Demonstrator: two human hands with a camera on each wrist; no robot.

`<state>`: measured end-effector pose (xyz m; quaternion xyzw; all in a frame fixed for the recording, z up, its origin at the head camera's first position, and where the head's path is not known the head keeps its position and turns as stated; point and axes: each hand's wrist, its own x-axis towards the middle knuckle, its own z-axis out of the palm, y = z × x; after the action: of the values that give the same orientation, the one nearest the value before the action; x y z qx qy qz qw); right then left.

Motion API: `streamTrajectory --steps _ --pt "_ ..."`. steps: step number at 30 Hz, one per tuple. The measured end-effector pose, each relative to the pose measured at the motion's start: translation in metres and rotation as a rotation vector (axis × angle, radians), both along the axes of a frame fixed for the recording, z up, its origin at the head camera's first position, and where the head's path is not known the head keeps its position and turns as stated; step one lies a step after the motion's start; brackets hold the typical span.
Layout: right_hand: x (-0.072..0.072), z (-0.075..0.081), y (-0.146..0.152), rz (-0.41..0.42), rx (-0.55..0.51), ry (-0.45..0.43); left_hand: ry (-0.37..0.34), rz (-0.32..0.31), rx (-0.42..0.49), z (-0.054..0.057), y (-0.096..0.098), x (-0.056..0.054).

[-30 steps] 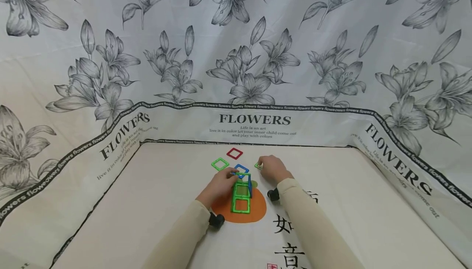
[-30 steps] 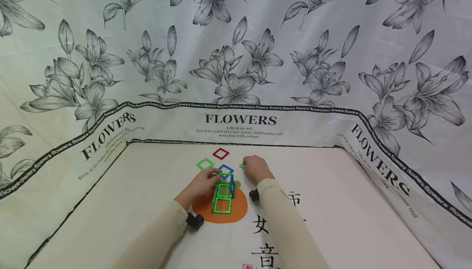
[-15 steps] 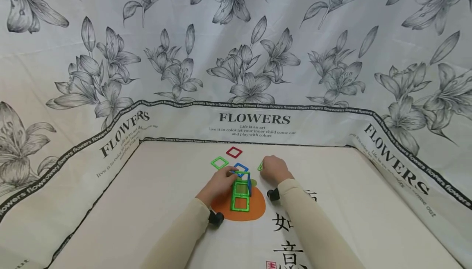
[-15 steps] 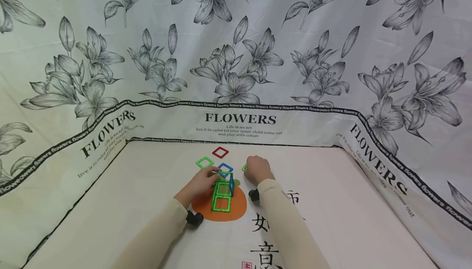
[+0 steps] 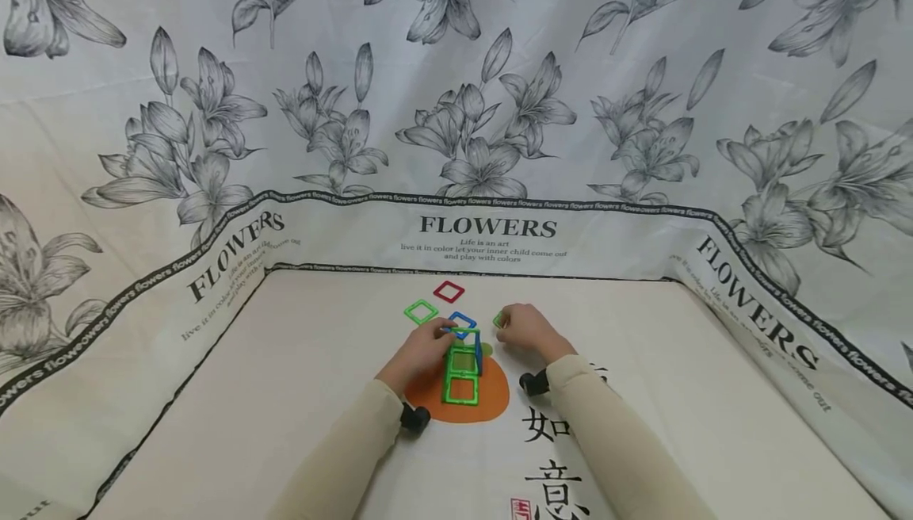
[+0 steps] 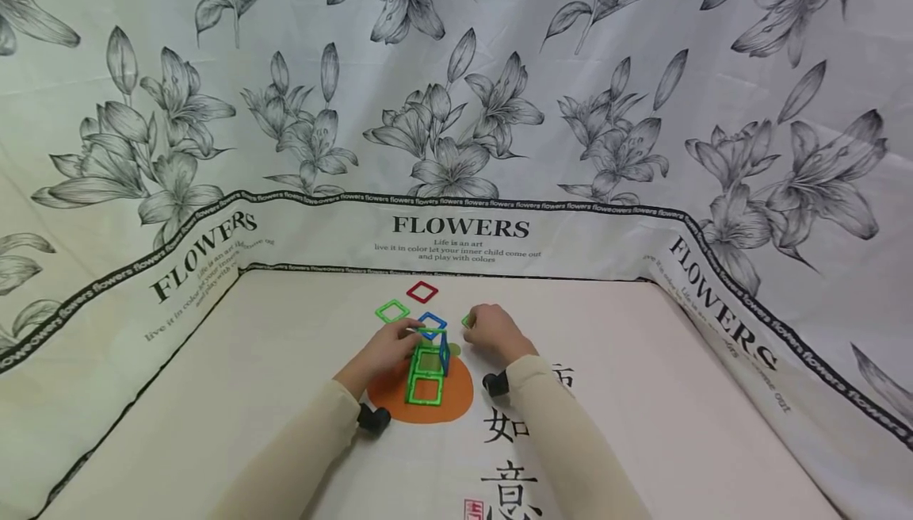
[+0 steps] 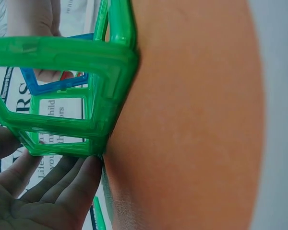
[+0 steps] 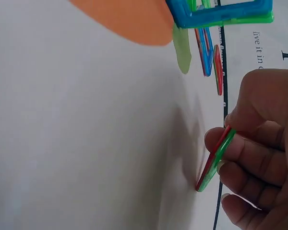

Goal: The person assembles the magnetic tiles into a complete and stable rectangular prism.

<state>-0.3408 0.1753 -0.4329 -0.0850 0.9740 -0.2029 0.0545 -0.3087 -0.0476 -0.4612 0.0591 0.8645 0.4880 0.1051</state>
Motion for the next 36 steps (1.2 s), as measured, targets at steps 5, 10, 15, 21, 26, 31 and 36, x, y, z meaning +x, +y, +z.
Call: streamTrajectory --steps 5,10,15,21,26,31,36 --pt "0.006 -0.003 0.0 0.01 -0.066 -0.011 0.003 0.005 0.004 -0.002 -0.001 -0.001" --pt "0.012 -0.002 0.002 -0.001 -0.101 -0.008 -0.004 0.008 0.02 0.0 -0.001 0.001" --pt "0.021 0.003 0.003 0.0 -0.162 -0.04 0.015 0.007 0.017 0.002 0.0 0.003" --pt "0.032 0.006 0.006 0.03 -0.294 -0.087 0.029 -0.001 0.018 0.001 0.0 0.002" --pt "0.039 0.004 0.008 0.045 -0.398 -0.129 0.032 -0.004 0.014 -0.002 0.0 0.0" --pt "0.043 -0.001 0.011 0.054 -0.451 -0.142 0.027 -0.004 0.01 -0.002 -0.001 0.0" --pt "0.049 -0.004 0.013 0.047 -0.556 -0.19 0.025 -0.004 0.01 -0.002 -0.001 0.0"
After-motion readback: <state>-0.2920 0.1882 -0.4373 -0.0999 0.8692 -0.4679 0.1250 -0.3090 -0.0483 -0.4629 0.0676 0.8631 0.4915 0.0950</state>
